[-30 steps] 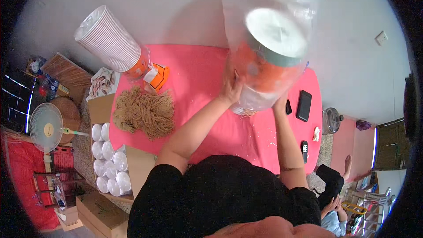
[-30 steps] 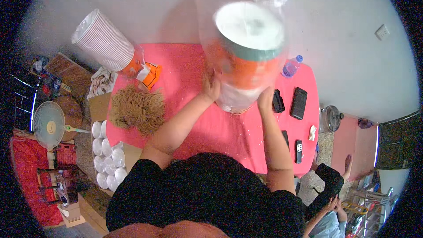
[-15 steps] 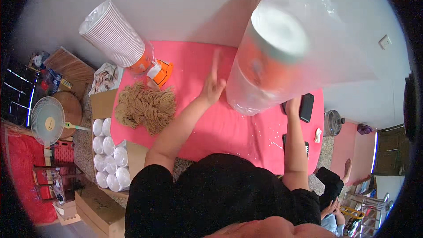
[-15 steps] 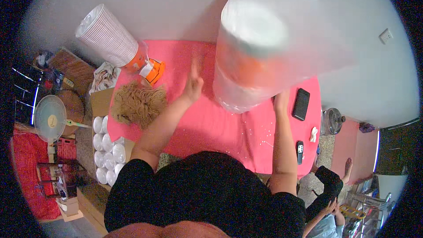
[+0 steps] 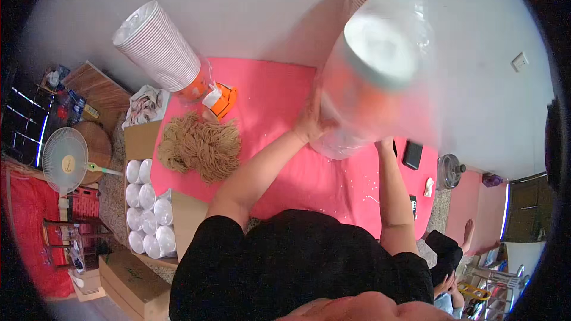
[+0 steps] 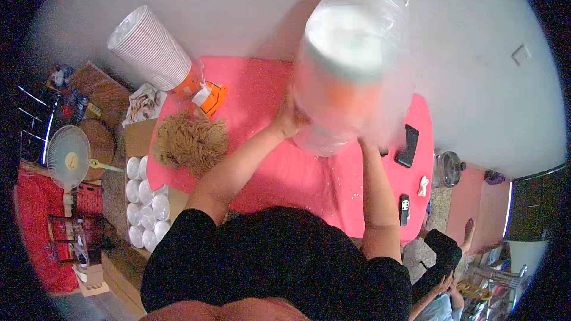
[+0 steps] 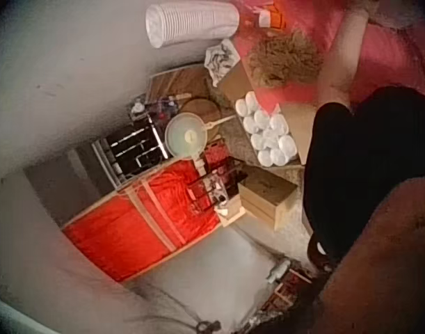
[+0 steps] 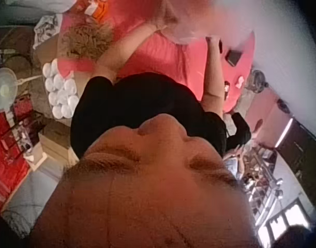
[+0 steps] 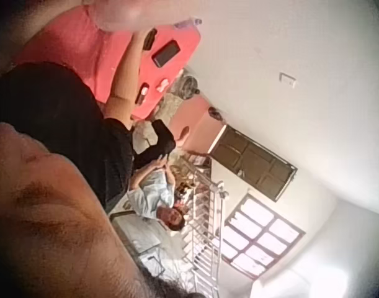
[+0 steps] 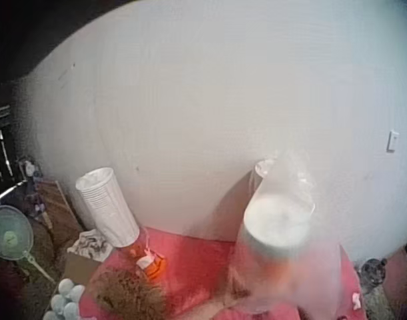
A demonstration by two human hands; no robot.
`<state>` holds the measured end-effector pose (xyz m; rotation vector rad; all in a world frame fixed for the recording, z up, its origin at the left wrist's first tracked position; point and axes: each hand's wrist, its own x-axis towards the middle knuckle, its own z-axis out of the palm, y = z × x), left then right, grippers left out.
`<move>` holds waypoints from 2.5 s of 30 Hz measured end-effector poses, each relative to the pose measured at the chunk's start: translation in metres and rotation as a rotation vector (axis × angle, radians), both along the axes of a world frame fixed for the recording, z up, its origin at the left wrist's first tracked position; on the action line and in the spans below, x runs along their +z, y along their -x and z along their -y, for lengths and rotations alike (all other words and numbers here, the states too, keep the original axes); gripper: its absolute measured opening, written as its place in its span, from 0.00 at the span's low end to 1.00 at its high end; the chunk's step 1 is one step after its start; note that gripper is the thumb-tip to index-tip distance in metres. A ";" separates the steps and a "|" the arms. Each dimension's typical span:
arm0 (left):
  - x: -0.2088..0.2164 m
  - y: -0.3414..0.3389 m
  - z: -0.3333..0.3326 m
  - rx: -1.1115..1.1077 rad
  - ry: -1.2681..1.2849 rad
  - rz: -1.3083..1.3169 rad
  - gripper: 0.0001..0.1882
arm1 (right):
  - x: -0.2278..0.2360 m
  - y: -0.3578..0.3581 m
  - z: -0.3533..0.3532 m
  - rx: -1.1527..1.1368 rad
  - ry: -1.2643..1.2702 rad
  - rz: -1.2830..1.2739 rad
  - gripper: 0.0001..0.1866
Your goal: Bundling paper buckets with rubber bands and placing them into plastic bags for shipment.
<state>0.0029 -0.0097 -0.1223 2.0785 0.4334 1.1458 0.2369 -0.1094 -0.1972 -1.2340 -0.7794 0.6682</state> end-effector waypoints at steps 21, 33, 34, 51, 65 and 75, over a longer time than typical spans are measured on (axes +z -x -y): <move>-0.032 0.002 -0.010 -0.057 0.073 -0.029 0.65 | -0.014 0.014 -0.001 0.040 -0.006 0.158 0.30; -0.034 0.003 -0.002 -0.048 0.187 -0.096 0.67 | -0.049 -0.015 0.000 0.136 0.113 0.242 0.31; -0.040 0.006 -0.003 -0.046 0.188 -0.098 0.67 | -0.052 -0.017 0.000 0.146 0.123 0.248 0.31; -0.232 0.007 0.014 -0.046 0.738 0.145 0.42 | -0.006 0.061 -0.002 0.344 0.351 0.281 0.34; -0.151 0.061 0.063 -0.063 1.325 0.293 0.47 | 0.063 0.090 0.018 0.470 0.458 0.453 0.37; -0.084 0.089 0.071 0.009 1.639 -0.076 0.52 | 0.064 0.073 -0.004 0.679 0.713 0.419 0.40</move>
